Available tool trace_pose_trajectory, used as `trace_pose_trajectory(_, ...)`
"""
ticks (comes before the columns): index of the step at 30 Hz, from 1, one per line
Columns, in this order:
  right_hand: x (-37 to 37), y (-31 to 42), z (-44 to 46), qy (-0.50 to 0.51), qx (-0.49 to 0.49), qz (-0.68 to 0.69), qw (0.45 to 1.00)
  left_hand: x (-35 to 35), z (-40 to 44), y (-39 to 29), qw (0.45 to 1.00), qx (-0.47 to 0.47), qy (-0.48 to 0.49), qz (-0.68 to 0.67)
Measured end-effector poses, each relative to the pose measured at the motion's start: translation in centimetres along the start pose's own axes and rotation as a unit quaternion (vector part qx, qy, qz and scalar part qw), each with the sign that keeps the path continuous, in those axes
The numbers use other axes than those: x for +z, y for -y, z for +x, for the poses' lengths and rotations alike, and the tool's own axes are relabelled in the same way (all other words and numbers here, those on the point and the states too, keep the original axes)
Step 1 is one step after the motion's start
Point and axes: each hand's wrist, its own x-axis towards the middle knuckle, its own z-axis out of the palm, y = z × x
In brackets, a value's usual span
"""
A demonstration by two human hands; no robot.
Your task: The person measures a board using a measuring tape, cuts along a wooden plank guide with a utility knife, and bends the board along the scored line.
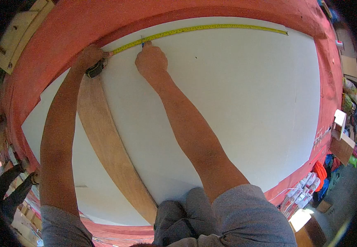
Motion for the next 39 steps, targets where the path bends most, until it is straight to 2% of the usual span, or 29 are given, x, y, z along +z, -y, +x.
trace_pose_trajectory(1,0.0,0.0,0.1,0.000,-0.001,0.000,1.000,0.3,0.0,0.1,1.000,-0.001,0.000,-0.001)
trace_pose_trajectory(3,0.0,0.0,0.1,0.001,-0.007,-0.008,1.000,0.9,0.1,0.5,0.997,0.062,-0.031,0.046)
trace_pose_trajectory(7,-0.5,0.2,0.1,0.015,-0.004,-0.028,1.000,3.0,1.6,1.9,0.995,0.085,-0.036,0.024)
trace_pose_trajectory(9,-0.9,0.3,0.1,0.019,-0.011,-0.016,1.000,4.4,2.7,2.4,0.999,-0.001,-0.016,-0.046)
trace_pose_trajectory(10,-0.8,0.2,0.2,0.019,-0.011,-0.017,1.000,3.0,2.3,1.8,0.999,-0.001,-0.017,-0.047)
trace_pose_trajectory(12,-0.6,0.1,0.4,0.004,-0.019,-0.014,1.000,0.6,1.4,0.9,0.991,-0.044,0.079,-0.095)
trace_pose_trajectory(16,-0.4,-0.2,0.6,0.008,-0.035,-0.021,0.999,0.4,0.7,0.4,0.996,-0.035,0.053,-0.064)
trace_pose_trajectory(18,-0.2,-0.3,0.7,-0.007,-0.032,-0.016,0.999,1.5,1.0,1.1,0.998,0.033,-0.009,-0.050)
trace_pose_trajectory(19,-0.2,-0.2,0.8,-0.006,-0.031,-0.017,0.999,2.4,1.6,1.6,0.998,0.033,-0.008,-0.051)
trace_pose_trajectory(21,-0.5,0.0,1.0,0.006,-0.024,-0.020,0.999,3.3,2.5,2.0,0.987,-0.070,0.010,-0.147)
trace_pose_trajectory(25,-1.2,0.4,1.3,0.035,-0.003,-0.005,0.999,2.0,1.5,0.9,0.996,-0.048,0.020,-0.077)
trace_pose_trajectory(27,-1.2,0.3,1.6,0.059,0.011,0.018,0.998,-1.0,0.4,-0.3,0.980,-0.103,0.083,-0.152)
trace_pose_trajectory(28,-1.1,0.3,1.7,0.059,0.012,0.017,0.998,-0.1,0.6,0.0,0.979,-0.103,0.084,-0.153)
trace_pose_trajectory(30,-1.1,0.4,1.9,0.061,0.021,0.019,0.998,2.8,1.7,1.2,0.995,-0.044,0.017,-0.086)
trace_pose_trajectory(32,-1.1,0.4,2.0,0.057,0.025,0.025,0.998,4.4,2.8,2.3,0.996,-0.033,0.028,-0.080)
trace_pose_trajectory(36,-1.4,0.7,2.0,0.060,0.015,0.029,0.998,1.0,1.1,0.8,0.998,-0.009,0.050,-0.044)
trace_pose_trajectory(39,-2.4,1.7,2.0,0.069,0.027,0.038,0.997,1.8,1.3,0.6,0.998,-0.024,0.033,-0.049)
